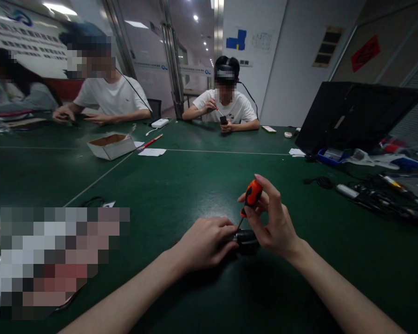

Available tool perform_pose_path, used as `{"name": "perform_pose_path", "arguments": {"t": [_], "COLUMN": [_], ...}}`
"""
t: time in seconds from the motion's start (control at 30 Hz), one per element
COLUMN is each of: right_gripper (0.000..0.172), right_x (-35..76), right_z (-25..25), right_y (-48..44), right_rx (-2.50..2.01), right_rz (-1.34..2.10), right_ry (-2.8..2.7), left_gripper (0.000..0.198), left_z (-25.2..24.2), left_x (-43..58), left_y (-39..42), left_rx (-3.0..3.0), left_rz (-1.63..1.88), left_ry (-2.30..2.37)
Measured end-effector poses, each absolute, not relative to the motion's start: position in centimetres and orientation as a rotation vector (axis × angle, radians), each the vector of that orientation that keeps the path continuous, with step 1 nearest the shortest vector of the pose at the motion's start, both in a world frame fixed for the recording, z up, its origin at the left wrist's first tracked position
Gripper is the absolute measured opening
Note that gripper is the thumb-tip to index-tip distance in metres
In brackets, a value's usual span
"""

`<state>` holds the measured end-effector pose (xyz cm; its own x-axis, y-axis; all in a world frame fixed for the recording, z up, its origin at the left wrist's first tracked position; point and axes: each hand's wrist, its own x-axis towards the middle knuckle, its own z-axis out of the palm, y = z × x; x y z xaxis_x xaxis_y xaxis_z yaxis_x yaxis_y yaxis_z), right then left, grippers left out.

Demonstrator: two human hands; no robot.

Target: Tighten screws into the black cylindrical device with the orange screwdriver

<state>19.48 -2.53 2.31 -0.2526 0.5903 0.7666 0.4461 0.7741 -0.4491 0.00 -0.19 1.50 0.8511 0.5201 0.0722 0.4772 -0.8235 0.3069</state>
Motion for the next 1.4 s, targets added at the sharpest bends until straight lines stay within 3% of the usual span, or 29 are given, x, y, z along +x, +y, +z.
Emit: {"name": "perform_pose_path", "arguments": {"t": [0.9, 1.17, 1.4], "right_gripper": [0.064, 0.059, 0.061], "right_x": [19.12, 19.17, 19.19], "right_z": [2.21, 2.58, 2.2], "right_y": [-2.37, -2.7, -2.4], "right_rx": [-0.756, -0.77, -0.784], "right_rz": [0.035, 0.144, -0.02], "right_ry": [-1.773, -1.806, -1.754], "left_gripper": [0.023, 0.024, 0.024], "left_z": [1.13, 1.3, 1.32], "left_x": [-0.16, -0.07, -0.13], "left_y": [-0.21, -0.11, -0.31], "left_rx": [2.762, 2.774, 2.752], "left_rz": [0.276, 0.244, 0.249], "left_ry": [0.76, 0.741, 0.767]}}
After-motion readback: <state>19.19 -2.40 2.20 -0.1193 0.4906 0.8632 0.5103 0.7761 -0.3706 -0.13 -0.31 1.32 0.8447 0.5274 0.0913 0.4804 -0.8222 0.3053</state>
